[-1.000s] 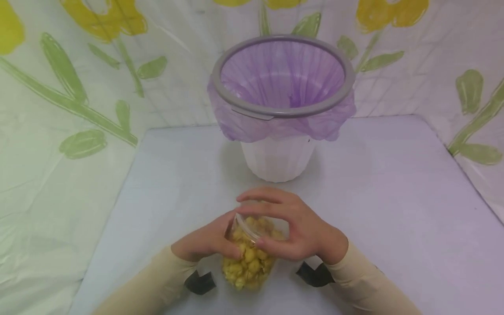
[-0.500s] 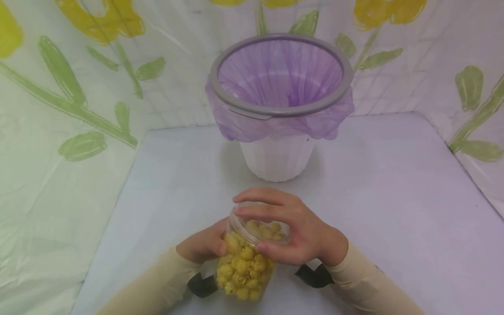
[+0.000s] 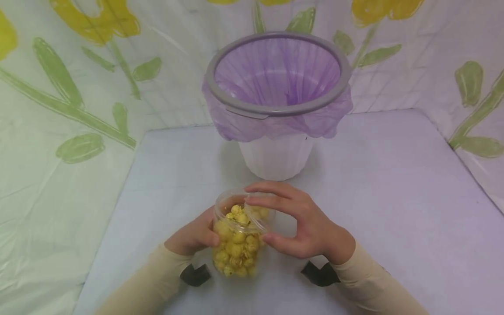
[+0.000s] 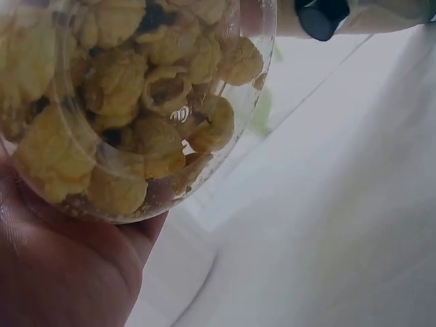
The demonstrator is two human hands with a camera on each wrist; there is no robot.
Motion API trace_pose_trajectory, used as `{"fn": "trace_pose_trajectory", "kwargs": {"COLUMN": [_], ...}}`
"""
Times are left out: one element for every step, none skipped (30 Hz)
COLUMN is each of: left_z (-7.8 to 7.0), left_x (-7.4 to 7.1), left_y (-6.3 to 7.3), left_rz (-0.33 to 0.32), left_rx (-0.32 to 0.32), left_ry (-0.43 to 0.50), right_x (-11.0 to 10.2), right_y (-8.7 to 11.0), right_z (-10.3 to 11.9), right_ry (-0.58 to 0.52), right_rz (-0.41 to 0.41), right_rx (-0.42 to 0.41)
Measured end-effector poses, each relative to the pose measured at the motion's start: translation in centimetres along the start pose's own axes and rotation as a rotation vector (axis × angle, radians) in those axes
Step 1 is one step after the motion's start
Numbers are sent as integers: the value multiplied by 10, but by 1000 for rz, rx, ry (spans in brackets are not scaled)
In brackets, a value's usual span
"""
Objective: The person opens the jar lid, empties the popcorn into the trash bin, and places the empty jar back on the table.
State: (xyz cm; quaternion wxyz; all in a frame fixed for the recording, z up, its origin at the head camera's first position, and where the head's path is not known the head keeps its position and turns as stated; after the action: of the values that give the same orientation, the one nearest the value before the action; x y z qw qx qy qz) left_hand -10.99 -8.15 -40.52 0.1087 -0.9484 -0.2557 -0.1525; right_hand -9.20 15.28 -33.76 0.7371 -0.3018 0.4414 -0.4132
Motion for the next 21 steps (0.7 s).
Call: {"fn": "trace_pose_trajectory", "kwargs": {"left_z": [-2,-3,-4,-5,-6,-6,-6,-6,-6,-6,-6,-6,-5,-6,-6,-6,-7,-8,-9,-10,-11], "left_x": [-1,-2,-3,-4,-5,-6,-7,-8,-8,-9,-10,-11,-11,-12,-12,-13,-13,-14,-15,-15,-16], "left_y": [0,1,1,1,1,1,2,2,2,3,4,4,5,6,7,8,9,10,11,11,12], "left_rz": [-6,-10,-16,-21,-24,-28,-30,-33,-37,-41,-45,-50,-56,-62,-68,-75,-83,-91,-97,-101,-103], "left_rx": [5,8,11,14,16,15,13,9,7,4,0,-3,-5,-4,-3,-3,-2,0,4,8,9], "left_ry": [0,-2,-6,-10,-16,-20,-23,-26,-29,-32,-34,-35,-37,-40,-45,-47,-53,-60,-68,-76,-81], "right_x": [-1,-2,-4,-5,-6,-7,-8,-9,-11,-12,-14,-16,-18,-21,-24,-27,-31,-35,-39,-44,-49], "right_y": [1,3,5,6,8,10,12,14,17,19,21,23,25,28,31,34,38,41,45,50,55], "right_z": [-1,-1,-1,-1,-2,-2,-2,-2,-3,-3,-4,-4,-5,-6,-7,-8,-9,-10,-12,-13,-13], "right_ry": [7,15,22,28,35,42,50,55,60,66,75,85,98,114,134,156,181,210,238,265,293], "right_rz": [-5,-10,-14,-19,-22,-24,-25,-25,-23,-22,-23,-25,-27,-33,-43,-58,-79,-102,-124,-148,-172], "right_rx": [9,17,24,33,41,51,62,69,79,86,94,101,108,118,132,146,162,179,200,223,247]}}
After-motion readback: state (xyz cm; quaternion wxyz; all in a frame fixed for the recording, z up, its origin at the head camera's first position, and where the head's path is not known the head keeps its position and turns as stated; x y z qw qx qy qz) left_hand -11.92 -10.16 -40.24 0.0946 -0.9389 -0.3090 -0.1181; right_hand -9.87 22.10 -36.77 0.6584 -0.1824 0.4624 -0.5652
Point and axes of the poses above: each hand's wrist, its own y-axis away from the middle knuckle, its own x-axis out of the palm, z = x × y, the point moved 2 cm from there along -y, towards the middle knuckle, and after that the axes turned 2 degrees about -z, right-handed, at the moved point
